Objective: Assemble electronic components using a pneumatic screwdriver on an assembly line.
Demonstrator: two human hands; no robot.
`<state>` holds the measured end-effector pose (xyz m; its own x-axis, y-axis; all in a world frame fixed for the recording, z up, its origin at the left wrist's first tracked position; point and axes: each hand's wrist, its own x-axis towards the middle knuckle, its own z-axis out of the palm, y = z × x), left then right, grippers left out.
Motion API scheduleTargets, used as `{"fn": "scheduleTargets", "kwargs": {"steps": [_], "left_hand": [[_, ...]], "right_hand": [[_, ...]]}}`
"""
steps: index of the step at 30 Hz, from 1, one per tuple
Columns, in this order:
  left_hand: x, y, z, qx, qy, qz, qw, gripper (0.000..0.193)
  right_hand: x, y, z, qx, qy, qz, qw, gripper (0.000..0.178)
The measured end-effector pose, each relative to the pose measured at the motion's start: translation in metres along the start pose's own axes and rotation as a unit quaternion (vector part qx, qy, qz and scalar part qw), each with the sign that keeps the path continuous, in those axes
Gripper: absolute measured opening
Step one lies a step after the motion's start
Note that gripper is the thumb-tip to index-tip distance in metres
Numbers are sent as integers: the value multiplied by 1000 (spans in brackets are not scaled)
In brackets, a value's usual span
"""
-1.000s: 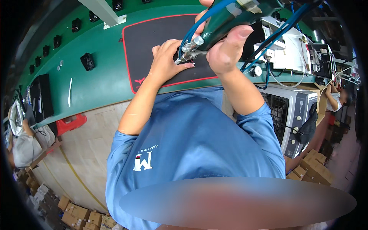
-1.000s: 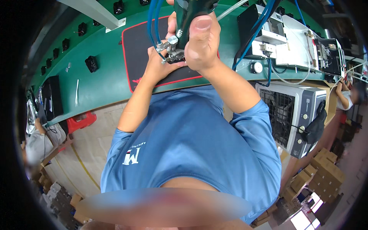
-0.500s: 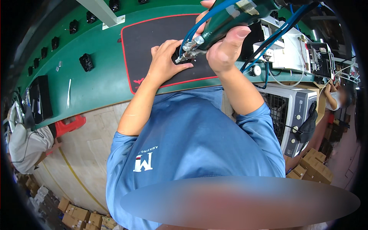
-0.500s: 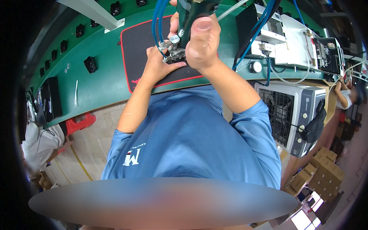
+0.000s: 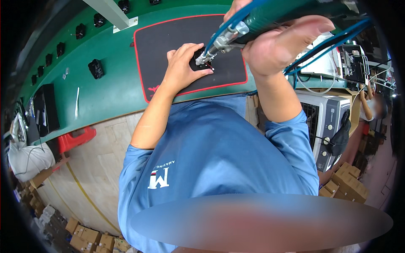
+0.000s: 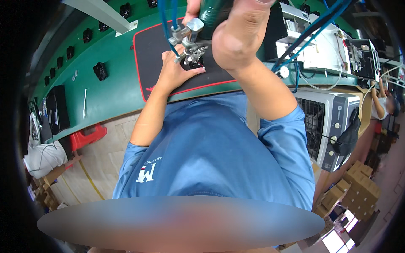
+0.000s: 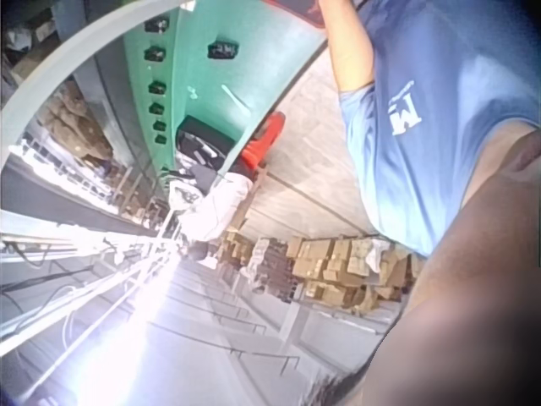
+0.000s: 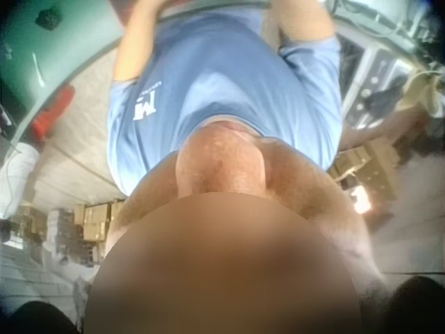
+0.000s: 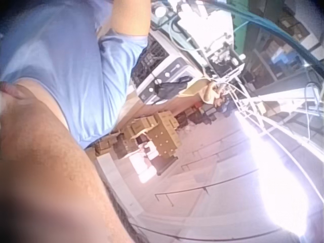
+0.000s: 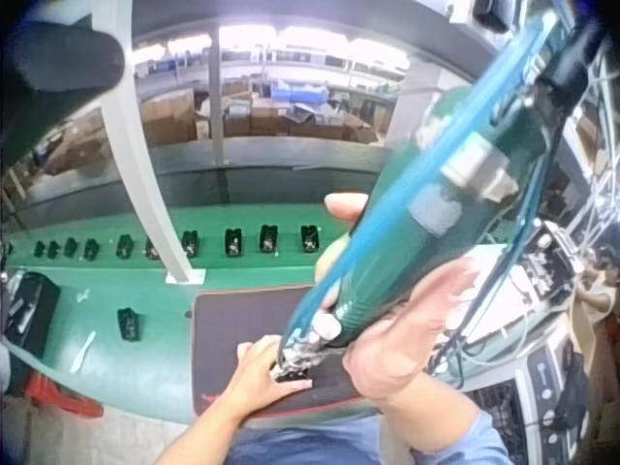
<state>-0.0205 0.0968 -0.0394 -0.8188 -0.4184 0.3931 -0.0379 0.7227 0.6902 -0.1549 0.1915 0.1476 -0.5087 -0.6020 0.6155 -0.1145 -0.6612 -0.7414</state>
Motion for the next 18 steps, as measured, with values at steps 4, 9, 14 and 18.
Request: {"fn": "scheduleTargets", "kwargs": {"steps": [4, 9, 14, 18], "left_hand": [[-1, -1, 2, 16, 20, 27, 999, 78], [-1, 4, 1, -8, 14, -11, 1000, 79], [-2, 3, 0, 1, 15, 2, 1000, 79], [-1, 5, -1, 0, -1, -15, 1000, 79]], "right_hand": [[-18, 32, 9, 170, 114, 127, 971, 99], [-35, 52, 5, 176, 94, 115, 973, 97], [-44, 64, 2, 180, 78, 102, 975, 95], [-47, 68, -1, 181, 66, 90, 977, 94]]}}
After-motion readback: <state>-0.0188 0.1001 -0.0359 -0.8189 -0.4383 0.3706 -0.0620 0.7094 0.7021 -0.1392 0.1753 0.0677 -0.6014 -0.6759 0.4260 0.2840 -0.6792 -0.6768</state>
